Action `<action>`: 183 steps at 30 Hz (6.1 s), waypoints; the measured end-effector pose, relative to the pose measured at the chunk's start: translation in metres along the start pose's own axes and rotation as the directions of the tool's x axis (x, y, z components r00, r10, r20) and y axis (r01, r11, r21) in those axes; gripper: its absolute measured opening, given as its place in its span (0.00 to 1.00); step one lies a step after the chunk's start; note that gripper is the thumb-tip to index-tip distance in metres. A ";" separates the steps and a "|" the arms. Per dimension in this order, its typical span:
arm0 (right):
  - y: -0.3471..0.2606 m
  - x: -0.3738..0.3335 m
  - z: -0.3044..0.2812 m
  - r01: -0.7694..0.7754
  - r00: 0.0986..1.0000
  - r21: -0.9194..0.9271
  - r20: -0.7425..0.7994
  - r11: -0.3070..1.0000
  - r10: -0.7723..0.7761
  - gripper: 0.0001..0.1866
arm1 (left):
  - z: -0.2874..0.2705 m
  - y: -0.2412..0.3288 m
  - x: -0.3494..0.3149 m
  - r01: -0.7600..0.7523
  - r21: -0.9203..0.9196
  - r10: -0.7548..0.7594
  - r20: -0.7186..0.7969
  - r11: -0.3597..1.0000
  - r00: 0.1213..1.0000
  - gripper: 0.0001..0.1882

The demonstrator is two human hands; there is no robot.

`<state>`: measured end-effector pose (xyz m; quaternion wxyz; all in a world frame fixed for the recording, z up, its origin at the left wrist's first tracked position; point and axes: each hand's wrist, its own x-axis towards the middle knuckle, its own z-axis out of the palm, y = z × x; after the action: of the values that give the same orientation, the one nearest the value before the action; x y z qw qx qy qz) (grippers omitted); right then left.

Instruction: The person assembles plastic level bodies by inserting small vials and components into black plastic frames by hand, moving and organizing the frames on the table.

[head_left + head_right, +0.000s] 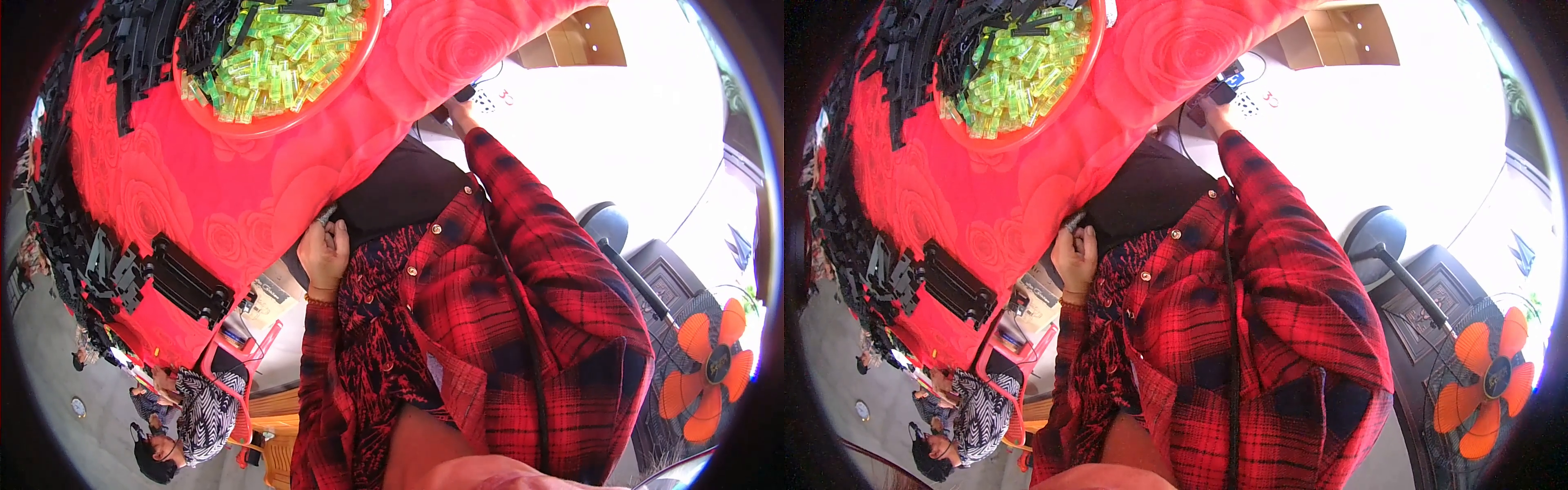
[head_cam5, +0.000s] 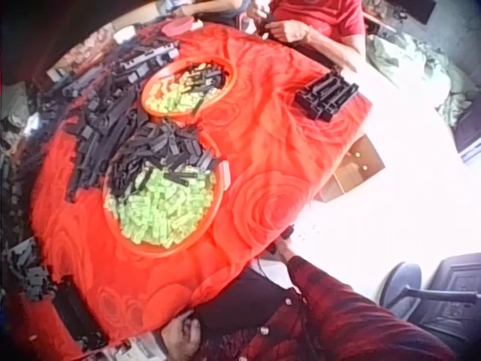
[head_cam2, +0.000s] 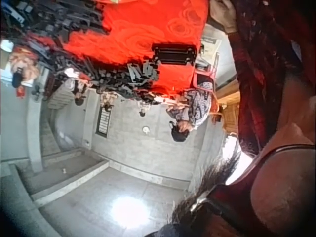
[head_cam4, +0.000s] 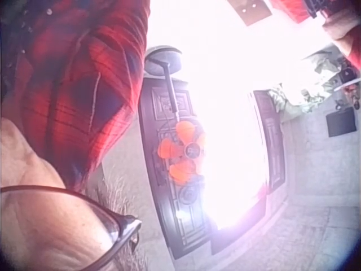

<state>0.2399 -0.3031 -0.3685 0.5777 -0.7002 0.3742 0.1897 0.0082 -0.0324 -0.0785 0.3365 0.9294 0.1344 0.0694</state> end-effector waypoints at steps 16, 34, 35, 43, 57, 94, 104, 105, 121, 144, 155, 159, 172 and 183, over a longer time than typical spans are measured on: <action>0.017 -0.031 -0.011 -0.147 0.988 -0.213 0.012 0.966 0.153 0.29 | -0.006 -0.004 -0.006 0.040 0.024 -0.040 -0.017 0.999 0.999 0.13; 0.068 0.010 -0.065 -0.080 0.978 -0.668 0.092 0.740 0.189 0.10 | 0.003 0.002 0.005 0.029 -0.074 -0.031 -0.028 0.997 0.999 0.13; 0.073 0.017 -0.067 -0.075 0.983 -0.666 0.075 0.742 0.166 0.11 | 0.003 0.003 0.006 0.013 -0.065 -0.015 -0.030 0.998 0.999 0.14; 0.103 0.081 -0.101 0.695 0.464 -0.294 0.881 -0.656 0.097 0.11 | 0.006 0.003 0.007 -0.011 -0.075 0.008 -0.041 0.997 0.999 0.14; 0.095 0.054 -0.056 0.806 0.559 -0.527 0.828 -0.270 0.052 0.07 | 0.000 -0.005 -0.002 0.014 -0.002 -0.014 -0.056 1.000 0.998 0.14; -0.299 -0.315 -0.009 0.602 0.219 -0.412 0.909 0.684 0.356 0.17 | -0.147 -0.005 0.230 0.126 0.045 -0.069 -0.631 0.991 0.773 0.22; -0.327 -0.328 -0.015 0.566 0.155 -0.317 0.948 0.761 0.279 0.17 | -0.173 -0.096 0.373 0.404 0.068 -0.285 -0.604 0.912 0.744 0.26; -0.343 -0.334 -0.007 0.573 0.148 -0.310 0.949 0.758 0.277 0.16 | -0.177 -0.099 0.381 0.420 0.020 -0.343 -0.545 0.907 0.765 0.30; -0.525 -0.268 0.286 0.693 0.711 -0.719 0.668 0.055 -0.220 0.28 | -0.222 -0.101 0.478 0.354 -0.479 -0.485 -0.181 0.803 0.856 0.67; -0.492 -0.253 0.316 0.761 0.638 -0.643 0.717 0.088 -0.279 0.32 | -0.194 -0.124 0.490 0.267 -0.535 -0.297 0.032 0.801 0.954 0.42; -0.476 -0.279 0.315 0.815 0.571 -0.580 0.803 -0.002 -0.172 0.37 | -0.213 -0.112 0.432 0.338 -0.441 -0.368 0.019 0.832 0.930 0.46; -0.475 -0.271 0.313 0.853 0.512 -0.521 0.843 -0.016 -0.168 0.39 | -0.219 -0.104 0.413 0.330 -0.444 -0.352 0.035 0.833 0.935 0.47; -0.452 -0.313 0.321 0.888 0.456 -0.458 0.889 -0.037 -0.052 0.30 | -0.230 -0.121 0.339 0.402 -0.459 -0.472 -0.042 0.792 0.881 0.46; -0.425 -0.325 0.303 0.943 0.330 -0.334 0.934 0.005 0.135 0.22 | -0.210 -0.107 0.261 0.469 -0.494 -0.621 -0.202 0.733 0.758 0.52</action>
<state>0.3958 0.1066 0.0631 0.1329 -0.7856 -0.4240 0.4306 0.1892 0.2515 0.0234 0.5006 0.7251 0.4456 0.1584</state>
